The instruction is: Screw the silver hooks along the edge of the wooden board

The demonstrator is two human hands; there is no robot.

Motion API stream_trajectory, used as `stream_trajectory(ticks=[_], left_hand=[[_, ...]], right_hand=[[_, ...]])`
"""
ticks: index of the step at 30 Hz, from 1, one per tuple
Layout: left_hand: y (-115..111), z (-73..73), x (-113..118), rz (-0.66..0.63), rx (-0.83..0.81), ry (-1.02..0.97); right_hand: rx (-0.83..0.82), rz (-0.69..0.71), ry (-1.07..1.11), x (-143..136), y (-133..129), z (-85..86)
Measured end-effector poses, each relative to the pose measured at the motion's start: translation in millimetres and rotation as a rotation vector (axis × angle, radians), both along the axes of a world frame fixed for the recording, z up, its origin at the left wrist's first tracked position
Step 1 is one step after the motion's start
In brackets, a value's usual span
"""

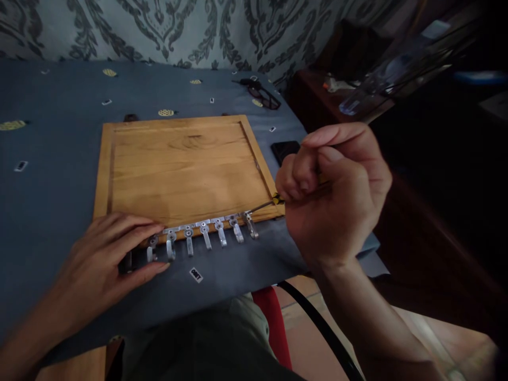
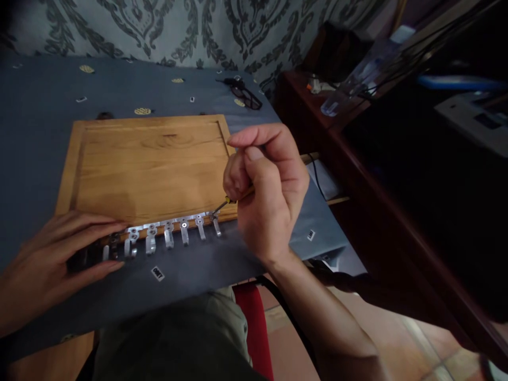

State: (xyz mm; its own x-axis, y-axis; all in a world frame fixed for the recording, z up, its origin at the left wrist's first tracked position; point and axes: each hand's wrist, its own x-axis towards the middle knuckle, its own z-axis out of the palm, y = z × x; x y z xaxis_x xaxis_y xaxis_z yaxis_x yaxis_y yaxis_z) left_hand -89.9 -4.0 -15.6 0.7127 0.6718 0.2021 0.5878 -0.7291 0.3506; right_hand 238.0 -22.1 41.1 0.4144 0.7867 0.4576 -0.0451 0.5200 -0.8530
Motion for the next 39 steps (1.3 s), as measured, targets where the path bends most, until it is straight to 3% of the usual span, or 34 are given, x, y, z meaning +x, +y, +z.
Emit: stream_trajectory(ticks=[4, 7, 10, 13, 16, 19, 28, 35, 39], left_hand=[[0, 3.3, -1, -0.021, 0.006, 0.029], [1, 17.4, 11, 0.003, -0.035, 0.005], [2, 39.4, 49, 0.015, -0.104, -0.03], [2, 55.8, 105, -0.085, -0.164, 0.107], [0, 58.8, 153, -0.088, -0.178, 0.284], [-2, 53.9, 178, -0.051, -0.197, 0.351], [-5, 48.0, 180, 0.011, -0.222, 0.328], [-7, 38.9, 178, 0.009, -0.182, 0.237], [-7, 37.5, 177, 0.004, -0.176, 0.223]], right_hand=[[-0.022, -0.007, -0.008, -4, -1, -0.3], [-0.001, -0.003, -0.012, -8, -3, -0.3], [0.007, -0.01, -0.02, -10, -7, -0.1], [0.004, 0.019, -0.038, -10, -10, -1.9], [-0.014, 0.057, -0.059, -7, -11, -7.2], [-0.001, 0.12, -0.068, -4, -10, -12.3], [-0.099, 0.211, -0.022, -1, -9, -7.4], [0.036, 0.289, -0.09, 6, -4, -20.8], [0.055, 0.247, -0.136, 1, -11, -18.8]])
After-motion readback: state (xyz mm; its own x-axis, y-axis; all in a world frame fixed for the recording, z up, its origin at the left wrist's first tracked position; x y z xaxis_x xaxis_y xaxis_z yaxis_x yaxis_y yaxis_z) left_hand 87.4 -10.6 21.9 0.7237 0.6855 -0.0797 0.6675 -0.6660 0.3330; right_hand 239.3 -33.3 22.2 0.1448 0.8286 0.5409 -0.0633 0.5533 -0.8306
